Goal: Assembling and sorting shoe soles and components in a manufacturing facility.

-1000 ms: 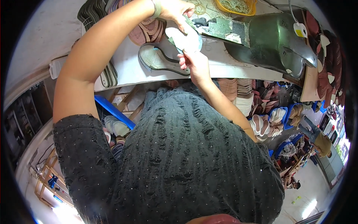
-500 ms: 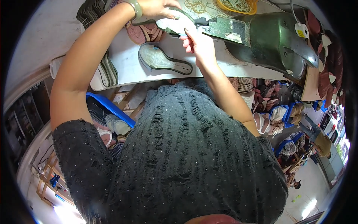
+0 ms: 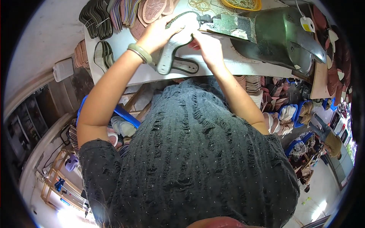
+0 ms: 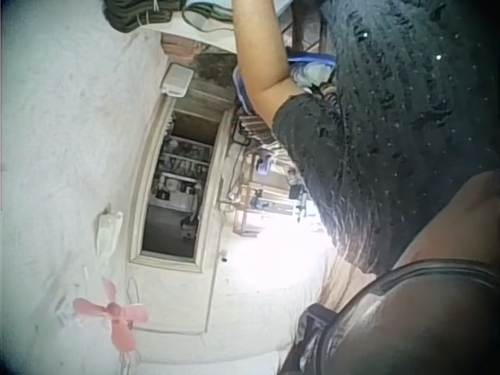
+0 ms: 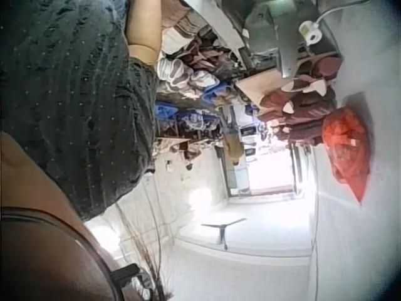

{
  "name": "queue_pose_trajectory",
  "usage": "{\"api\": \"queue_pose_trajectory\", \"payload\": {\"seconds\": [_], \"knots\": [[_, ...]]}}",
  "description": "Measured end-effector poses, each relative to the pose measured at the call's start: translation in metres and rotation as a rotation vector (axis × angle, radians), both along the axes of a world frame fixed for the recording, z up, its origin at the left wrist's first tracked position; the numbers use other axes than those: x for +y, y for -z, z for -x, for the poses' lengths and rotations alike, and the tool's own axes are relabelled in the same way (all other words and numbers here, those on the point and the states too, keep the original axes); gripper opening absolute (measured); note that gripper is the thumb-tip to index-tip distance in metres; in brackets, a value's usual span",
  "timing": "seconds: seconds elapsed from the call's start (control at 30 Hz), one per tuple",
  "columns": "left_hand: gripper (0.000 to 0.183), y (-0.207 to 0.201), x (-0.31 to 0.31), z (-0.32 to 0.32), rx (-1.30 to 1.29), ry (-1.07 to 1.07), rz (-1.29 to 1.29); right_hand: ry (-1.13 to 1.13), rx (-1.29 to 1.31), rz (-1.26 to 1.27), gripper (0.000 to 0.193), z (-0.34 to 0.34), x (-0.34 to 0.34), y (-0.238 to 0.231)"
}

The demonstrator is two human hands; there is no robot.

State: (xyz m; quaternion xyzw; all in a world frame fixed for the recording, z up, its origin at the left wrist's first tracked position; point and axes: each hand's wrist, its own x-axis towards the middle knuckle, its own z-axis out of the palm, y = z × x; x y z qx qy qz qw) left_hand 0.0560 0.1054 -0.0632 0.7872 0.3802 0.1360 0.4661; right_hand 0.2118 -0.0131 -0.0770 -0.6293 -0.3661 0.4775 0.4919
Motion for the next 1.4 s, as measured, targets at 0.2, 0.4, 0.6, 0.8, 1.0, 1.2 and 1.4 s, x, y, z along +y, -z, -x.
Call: {"api": "queue_pose_trajectory", "payload": {"seconds": [0.2, 0.4, 0.6, 0.8, 1.0, 1.2, 1.4], "knots": [[0.049, 0.002, -0.018, -0.013, 0.010, -0.215, -0.017, -0.203, -0.005, 0.127, 0.022, 0.014, -0.032, 0.028], [0.047, 0.006, -0.019, -0.013, 0.059, -0.357, -0.094, -0.201, 0.197, 0.026, 0.022, 0.012, -0.025, 0.033], [0.086, 0.006, -0.064, 0.018, -0.174, -0.551, -0.228, -0.198, 0.339, -0.017, 0.022, 0.049, -0.012, 0.033], [0.068, -0.009, -0.078, 0.113, 0.107, -0.721, -0.353, -0.622, -0.594, -0.412, 0.044, 0.060, -0.016, 0.035], [0.085, 0.049, -0.031, 0.239, 0.689, -0.800, -0.445, -0.668, -0.993, -0.137, 0.071, 0.043, -0.041, 0.077], [0.107, 0.066, -0.036, 0.237, 0.407, -0.894, -0.190, -0.677, -0.984, -0.143, 0.061, 0.037, -0.034, 0.079], [0.065, 0.056, -0.081, 0.177, 0.271, -0.876, -0.676, -0.716, -1.069, -0.148, 0.060, 0.029, -0.031, 0.068]]}}
